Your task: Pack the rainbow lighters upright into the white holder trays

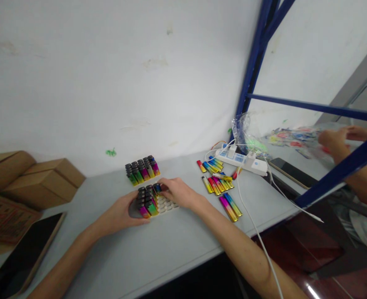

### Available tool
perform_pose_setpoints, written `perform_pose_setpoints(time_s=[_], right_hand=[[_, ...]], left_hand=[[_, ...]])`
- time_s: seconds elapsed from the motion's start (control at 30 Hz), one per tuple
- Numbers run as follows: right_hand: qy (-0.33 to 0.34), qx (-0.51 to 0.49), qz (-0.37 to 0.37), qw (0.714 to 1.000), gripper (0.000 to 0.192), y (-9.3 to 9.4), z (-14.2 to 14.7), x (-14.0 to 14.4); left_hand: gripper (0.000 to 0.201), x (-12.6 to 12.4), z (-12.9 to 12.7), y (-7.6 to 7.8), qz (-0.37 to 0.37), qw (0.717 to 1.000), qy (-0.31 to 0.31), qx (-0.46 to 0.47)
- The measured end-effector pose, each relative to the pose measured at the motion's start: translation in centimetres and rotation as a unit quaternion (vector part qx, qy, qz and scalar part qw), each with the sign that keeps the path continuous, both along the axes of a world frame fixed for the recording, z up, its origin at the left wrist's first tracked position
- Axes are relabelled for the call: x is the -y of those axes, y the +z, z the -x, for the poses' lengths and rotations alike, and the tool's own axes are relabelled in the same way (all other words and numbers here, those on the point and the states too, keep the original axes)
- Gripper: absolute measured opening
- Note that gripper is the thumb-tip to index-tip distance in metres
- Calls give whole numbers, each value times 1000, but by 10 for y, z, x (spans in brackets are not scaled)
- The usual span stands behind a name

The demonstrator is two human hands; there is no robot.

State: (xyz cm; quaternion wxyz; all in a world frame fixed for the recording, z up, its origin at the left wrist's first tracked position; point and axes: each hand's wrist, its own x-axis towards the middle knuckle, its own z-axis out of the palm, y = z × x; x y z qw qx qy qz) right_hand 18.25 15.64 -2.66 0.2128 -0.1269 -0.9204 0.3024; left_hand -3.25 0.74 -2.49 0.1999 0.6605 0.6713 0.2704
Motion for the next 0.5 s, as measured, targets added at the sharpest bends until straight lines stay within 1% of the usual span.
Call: perform_pose_setpoints(time_s=[0.07,0.13,0.2,0.27,0.33,0.37,0.4,0.47,0.5], right_hand=[[-3,11,3,1000,25,1,-3,2],[-18,-3,-3,1000,30,2,-12,2],[-59,-17,-18,998,34,5,-30,1],[-120,-1,-35,992,27,10,-54,-3],[-195,50,-44,979,17,17,-83,-6],[-237,83,-48,967,15,21,-98,-6],[-264,121,-56,955,14,25,-112,-5],[-282,192,-63,938,9,29,-137,1],[-295,219,-68,927,11,30,-147,6]], left_hand=[[58,0,0,0,-4,1000,-4,9],[58,-1,0,0,-3,1000,-1,6],[59,-1,0,-1,0,1000,0,-1],[58,-1,1,-1,-2,1000,-1,-9],[53,-1,1,-2,-9,1000,-2,-19],[51,-1,1,-3,-13,1000,-4,-21],[49,-1,1,-3,-16,1000,-7,-20],[49,-2,1,-4,-18,1000,-11,-14],[49,-2,1,-4,-18,1000,-10,-13]])
